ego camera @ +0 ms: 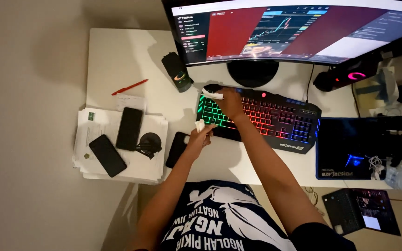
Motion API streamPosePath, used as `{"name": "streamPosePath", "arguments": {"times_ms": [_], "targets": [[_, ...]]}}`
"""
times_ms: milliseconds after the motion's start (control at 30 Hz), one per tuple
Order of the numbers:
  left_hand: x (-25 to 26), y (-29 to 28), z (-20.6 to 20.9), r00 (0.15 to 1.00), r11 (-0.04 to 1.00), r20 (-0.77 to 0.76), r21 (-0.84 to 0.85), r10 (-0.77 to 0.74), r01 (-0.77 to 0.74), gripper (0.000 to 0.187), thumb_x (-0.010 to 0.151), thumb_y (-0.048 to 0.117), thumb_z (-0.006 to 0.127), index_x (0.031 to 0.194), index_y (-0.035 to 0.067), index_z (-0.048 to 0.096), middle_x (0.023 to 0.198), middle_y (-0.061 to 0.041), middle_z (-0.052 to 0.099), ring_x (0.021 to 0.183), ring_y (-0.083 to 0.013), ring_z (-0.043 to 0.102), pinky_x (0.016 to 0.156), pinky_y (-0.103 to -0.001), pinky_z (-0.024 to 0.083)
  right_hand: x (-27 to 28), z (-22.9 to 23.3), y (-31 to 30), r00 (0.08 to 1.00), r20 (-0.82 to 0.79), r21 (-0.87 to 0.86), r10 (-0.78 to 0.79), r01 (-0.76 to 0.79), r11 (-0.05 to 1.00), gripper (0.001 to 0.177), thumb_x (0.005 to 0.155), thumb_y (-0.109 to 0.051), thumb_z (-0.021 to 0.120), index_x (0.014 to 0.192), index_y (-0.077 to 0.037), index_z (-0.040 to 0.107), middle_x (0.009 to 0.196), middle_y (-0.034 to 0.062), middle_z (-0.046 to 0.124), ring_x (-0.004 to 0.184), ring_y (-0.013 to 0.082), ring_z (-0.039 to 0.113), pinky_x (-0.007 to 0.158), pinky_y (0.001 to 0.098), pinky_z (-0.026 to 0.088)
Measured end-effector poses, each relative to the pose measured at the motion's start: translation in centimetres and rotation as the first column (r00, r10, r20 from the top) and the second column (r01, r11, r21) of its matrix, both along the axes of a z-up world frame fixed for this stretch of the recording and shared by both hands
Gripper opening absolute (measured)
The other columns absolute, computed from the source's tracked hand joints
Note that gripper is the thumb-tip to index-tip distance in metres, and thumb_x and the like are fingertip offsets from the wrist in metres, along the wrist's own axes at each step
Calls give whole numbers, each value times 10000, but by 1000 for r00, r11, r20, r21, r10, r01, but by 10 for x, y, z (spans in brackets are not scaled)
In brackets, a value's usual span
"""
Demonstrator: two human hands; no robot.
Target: Cleaning a computer keyboard and monitor with a small cloth.
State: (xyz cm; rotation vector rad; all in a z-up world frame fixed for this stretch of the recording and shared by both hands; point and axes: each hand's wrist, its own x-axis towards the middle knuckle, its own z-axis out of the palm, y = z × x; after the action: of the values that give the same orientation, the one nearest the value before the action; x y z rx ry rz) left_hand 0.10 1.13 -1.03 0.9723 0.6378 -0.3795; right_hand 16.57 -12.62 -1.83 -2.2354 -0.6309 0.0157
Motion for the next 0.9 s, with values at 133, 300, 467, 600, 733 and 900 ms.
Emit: {"name": "streamPosePath", "arguments": {"times_ms": [133,300,467,600,733,900], "targets": [[0,0,3,999,1000,46,-28,3,-2,280,940,297,726,1032,33,741,740,-2,567,472,-62,353,447,-260,286,-2,15,1,999,-25,-59,-27,26,998,129,851,-200,829,935,-113,785,872,137,699,863,372,666,738,479,505],[7,-12,4,999,1000,-28,-3,-18,18,249,931,282,749,1005,46,729,733,-6,561,487,-71,371,472,-269,313,2,5,-16,994,104,-263,32,-3,965,190,745,-140,777,935,-153,773,935,98,710,989,362,643,799,528,479],[9,-32,-2,999,998,-5,-48,-36,36,266,933,291,752,1029,46,716,736,-2,551,489,-77,369,483,-272,307,2,13,-45,999,42,-334,13,2,943,167,785,-178,765,952,-164,773,960,100,707,1041,347,623,821,547,455],[16,-50,8,995,995,6,-14,-98,98,341,936,339,710,1111,47,735,747,10,554,492,-61,357,506,-252,319,5,15,-72,1000,14,-406,1,5,914,133,791,-210,767,918,-175,781,949,104,714,1033,347,626,811,556,445],[18,-72,16,993,993,44,-26,-114,115,373,937,342,701,1143,33,737,752,4,548,495,-59,359,504,-257,311,7,6,-108,999,40,-439,-27,42,897,109,854,-246,763,944,-187,782,936,100,713,1007,340,642,835,540,459],[23,-103,14,986,990,101,-29,-132,135,365,946,321,690,1138,13,733,761,-1,562,490,-56,370,492,-252,318,4,16,-157,998,8,-414,-61,59,908,176,810,-255,787,959,-162,796,951,109,733,982,352,655,817,537,466]]}}
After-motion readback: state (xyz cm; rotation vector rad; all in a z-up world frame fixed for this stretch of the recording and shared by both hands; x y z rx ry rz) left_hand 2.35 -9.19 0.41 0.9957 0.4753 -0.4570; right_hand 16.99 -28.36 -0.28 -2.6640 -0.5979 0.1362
